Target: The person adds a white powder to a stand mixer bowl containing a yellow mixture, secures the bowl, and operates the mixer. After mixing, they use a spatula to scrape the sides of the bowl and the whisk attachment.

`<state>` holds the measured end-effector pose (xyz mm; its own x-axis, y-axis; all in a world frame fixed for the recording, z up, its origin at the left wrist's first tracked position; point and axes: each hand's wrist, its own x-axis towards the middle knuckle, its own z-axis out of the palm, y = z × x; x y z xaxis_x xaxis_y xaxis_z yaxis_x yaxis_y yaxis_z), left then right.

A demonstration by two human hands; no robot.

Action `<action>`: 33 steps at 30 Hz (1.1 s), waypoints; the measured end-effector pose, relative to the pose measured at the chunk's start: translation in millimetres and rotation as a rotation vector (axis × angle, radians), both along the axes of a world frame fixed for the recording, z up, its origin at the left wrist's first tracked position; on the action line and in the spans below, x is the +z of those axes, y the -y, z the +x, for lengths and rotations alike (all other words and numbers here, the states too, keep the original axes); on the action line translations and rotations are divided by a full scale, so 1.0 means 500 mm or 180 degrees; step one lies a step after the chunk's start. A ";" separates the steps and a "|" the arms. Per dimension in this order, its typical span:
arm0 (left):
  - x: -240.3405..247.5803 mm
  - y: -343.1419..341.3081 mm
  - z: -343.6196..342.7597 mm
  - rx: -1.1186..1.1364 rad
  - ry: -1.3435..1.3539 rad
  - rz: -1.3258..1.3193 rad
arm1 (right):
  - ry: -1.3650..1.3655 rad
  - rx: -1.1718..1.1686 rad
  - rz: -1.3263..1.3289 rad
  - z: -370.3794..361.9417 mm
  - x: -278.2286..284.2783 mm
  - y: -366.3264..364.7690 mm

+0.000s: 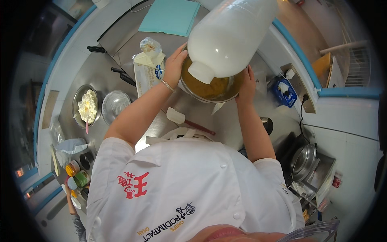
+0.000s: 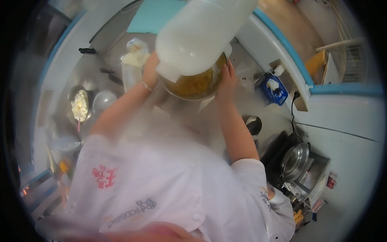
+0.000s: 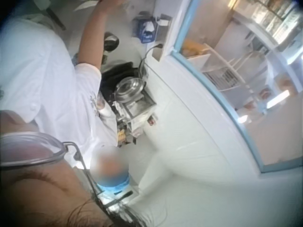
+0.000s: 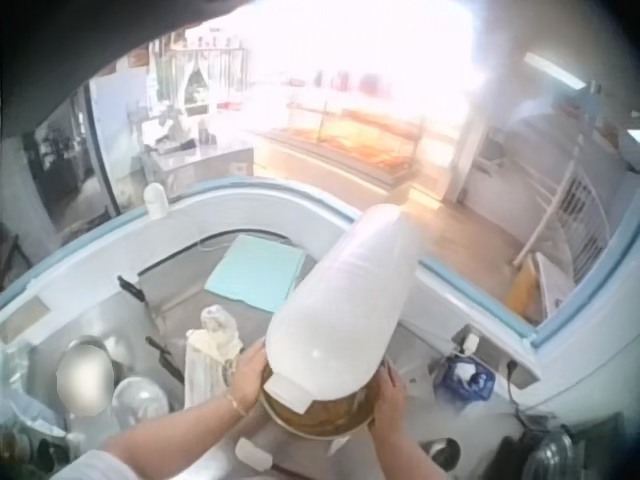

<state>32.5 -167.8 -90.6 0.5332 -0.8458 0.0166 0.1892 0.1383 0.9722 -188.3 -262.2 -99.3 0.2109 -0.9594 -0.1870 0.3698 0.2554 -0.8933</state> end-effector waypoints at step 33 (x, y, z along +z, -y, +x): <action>0.001 -0.013 -0.014 0.0265 -0.0013 0.0191 | 0.0406 0.0368 -0.0074 -0.010 0.004 0.006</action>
